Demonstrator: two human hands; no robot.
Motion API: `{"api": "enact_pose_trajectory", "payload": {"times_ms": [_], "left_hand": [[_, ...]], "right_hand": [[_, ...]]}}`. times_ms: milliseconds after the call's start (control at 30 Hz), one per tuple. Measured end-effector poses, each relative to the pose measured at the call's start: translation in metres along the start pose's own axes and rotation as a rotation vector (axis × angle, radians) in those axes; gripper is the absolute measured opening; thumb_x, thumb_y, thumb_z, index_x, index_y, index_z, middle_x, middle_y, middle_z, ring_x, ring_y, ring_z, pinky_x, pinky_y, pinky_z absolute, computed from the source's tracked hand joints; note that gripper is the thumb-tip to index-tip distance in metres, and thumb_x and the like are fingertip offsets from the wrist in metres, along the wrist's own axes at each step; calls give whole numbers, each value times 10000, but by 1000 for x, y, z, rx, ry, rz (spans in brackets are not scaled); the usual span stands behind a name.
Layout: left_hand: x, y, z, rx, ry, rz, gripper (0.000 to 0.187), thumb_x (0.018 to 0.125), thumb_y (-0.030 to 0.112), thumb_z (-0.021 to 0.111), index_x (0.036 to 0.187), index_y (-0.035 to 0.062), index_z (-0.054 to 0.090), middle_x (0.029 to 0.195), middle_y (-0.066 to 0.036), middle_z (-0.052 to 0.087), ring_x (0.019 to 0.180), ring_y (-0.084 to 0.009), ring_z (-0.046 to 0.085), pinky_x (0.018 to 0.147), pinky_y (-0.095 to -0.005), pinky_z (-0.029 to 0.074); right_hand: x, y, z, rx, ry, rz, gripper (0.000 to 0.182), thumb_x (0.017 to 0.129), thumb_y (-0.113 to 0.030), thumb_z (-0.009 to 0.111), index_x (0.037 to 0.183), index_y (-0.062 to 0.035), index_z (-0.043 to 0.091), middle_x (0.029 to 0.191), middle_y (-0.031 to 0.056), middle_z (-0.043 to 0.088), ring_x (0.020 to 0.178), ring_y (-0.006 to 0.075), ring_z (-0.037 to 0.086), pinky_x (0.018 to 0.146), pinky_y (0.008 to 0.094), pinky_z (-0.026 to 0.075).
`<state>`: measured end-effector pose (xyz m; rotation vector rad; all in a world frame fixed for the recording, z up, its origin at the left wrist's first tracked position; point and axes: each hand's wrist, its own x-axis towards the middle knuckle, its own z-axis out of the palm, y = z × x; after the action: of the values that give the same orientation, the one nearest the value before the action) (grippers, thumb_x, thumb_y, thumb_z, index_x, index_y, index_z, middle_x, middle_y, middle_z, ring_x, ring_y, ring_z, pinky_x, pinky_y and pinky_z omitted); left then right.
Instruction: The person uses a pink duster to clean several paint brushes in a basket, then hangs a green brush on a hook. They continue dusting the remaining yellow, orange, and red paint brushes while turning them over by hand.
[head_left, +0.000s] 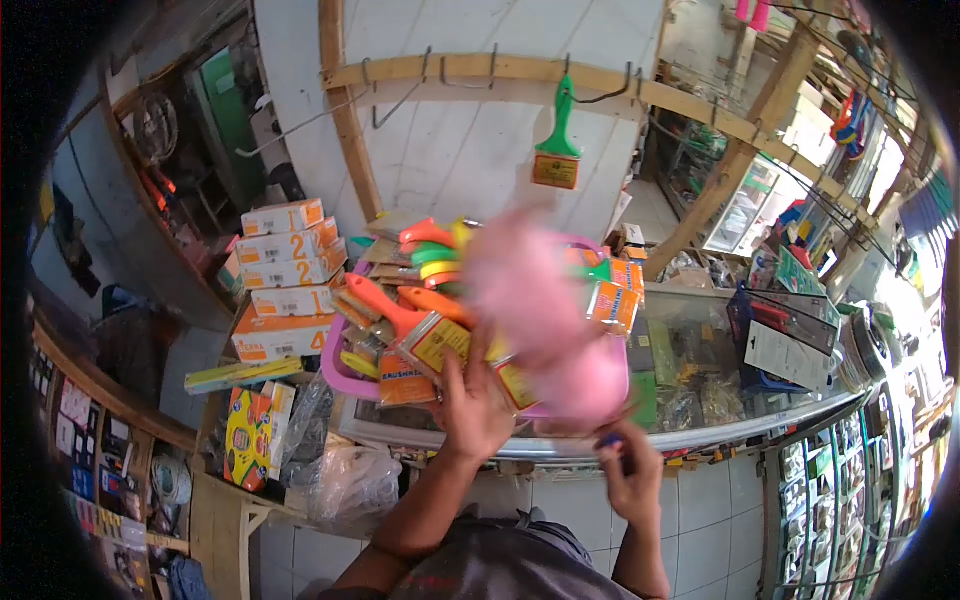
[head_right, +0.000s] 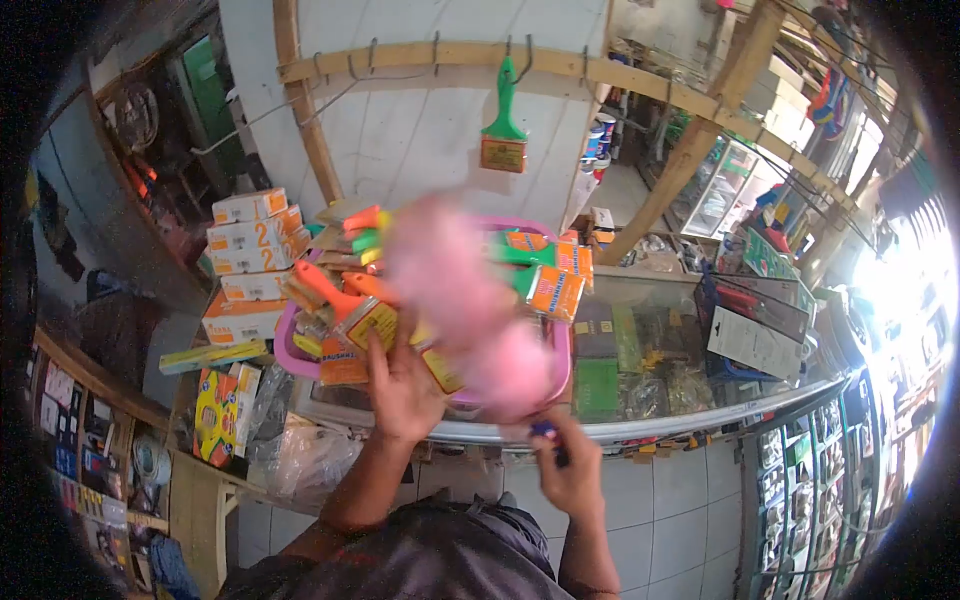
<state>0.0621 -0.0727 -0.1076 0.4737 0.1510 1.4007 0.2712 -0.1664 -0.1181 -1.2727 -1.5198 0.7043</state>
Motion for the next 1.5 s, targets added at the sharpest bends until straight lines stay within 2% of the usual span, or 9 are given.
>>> {"api": "enact_pose_trajectory", "payload": {"times_ms": [433, 567, 700, 800, 933, 1067, 1200, 1333, 1500], "left_hand": [[-15, 14, 24, -55, -205, -51, 789, 957, 721, 235, 1589, 271, 99, 1588, -152, 256, 1424, -329, 349, 1118, -586, 320], [-25, 22, 34, -37, -151, -97, 800, 959, 722, 209, 1591, 239, 123, 1598, -82, 258, 1443, -307, 312, 1153, -571, 274], [-27, 26, 17, -160, -116, -96, 786, 952, 735, 165, 1583, 267, 153, 1598, -99, 251, 1441, -365, 296, 1140, -603, 264], [-33, 32, 43, -624, 17, -103, 756, 937, 757, 139, 1558, 337, 242, 1562, -222, 285, 1392, -518, 306, 1059, -715, 318], [-36, 37, 49, -116, -229, -114, 732, 955, 731, 137, 1560, 331, 237, 1572, -202, 277, 1395, -511, 306, 1059, -715, 318], [-40, 36, 37, -420, -71, -62, 741, 974, 700, 144, 1575, 269, 188, 1583, -191, 256, 1425, -444, 298, 1084, -713, 280], [-36, 41, 44, -39, -188, -66, 743, 972, 703, 144, 1582, 279, 138, 1612, -147, 211, 1444, -440, 266, 1077, -705, 303], [-40, 39, 42, -409, -4, -33, 755, 960, 721, 154, 1580, 291, 130, 1607, -217, 152, 1407, -536, 254, 1006, -791, 295], [-37, 39, 46, -30, -319, -87, 787, 946, 747, 143, 1584, 285, 153, 1603, -159, 228, 1418, -389, 348, 1077, -601, 377]], "right_hand": [[9, -1, -30, 16, -223, -429, 206, 851, -73, 713, 1022, 30, 662, 698, 51, 630, 592, 79, 536, 482, 244, 409], [1, 9, -34, 503, 229, 98, 271, 714, -56, 809, 942, 51, 710, 716, 84, 675, 581, 127, 594, 560, 270, 469], [5, 5, -65, 138, -388, -217, 246, 769, -19, 783, 958, 56, 645, 840, 106, 702, 777, 164, 672, 712, 288, 523], [-6, 22, -53, 549, 128, 110, 295, 710, -28, 831, 971, 60, 724, 846, 145, 729, 772, 184, 695, 752, 289, 529], [8, 5, -84, 242, -514, -210, 285, 739, 17, 806, 958, 82, 636, 889, 130, 698, 842, 184, 691, 750, 301, 543], [-1, 20, -58, 504, 146, 50, 295, 686, 30, 831, 958, 69, 723, 903, 166, 734, 844, 183, 706, 769, 300, 547], [11, 0, -78, 283, -621, -143, 279, 712, 46, 803, 969, 76, 698, 897, 107, 715, 827, 149, 679, 738, 292, 538], [-2, 15, -59, 385, -93, 89, 337, 661, 21, 851, 980, 42, 744, 912, 157, 741, 829, 198, 707, 756, 298, 534], [8, 12, -77, 440, -566, -132, 323, 693, -23, 867, 956, 79, 710, 897, 130, 727, 778, 154, 672, 714, 281, 522]]}}
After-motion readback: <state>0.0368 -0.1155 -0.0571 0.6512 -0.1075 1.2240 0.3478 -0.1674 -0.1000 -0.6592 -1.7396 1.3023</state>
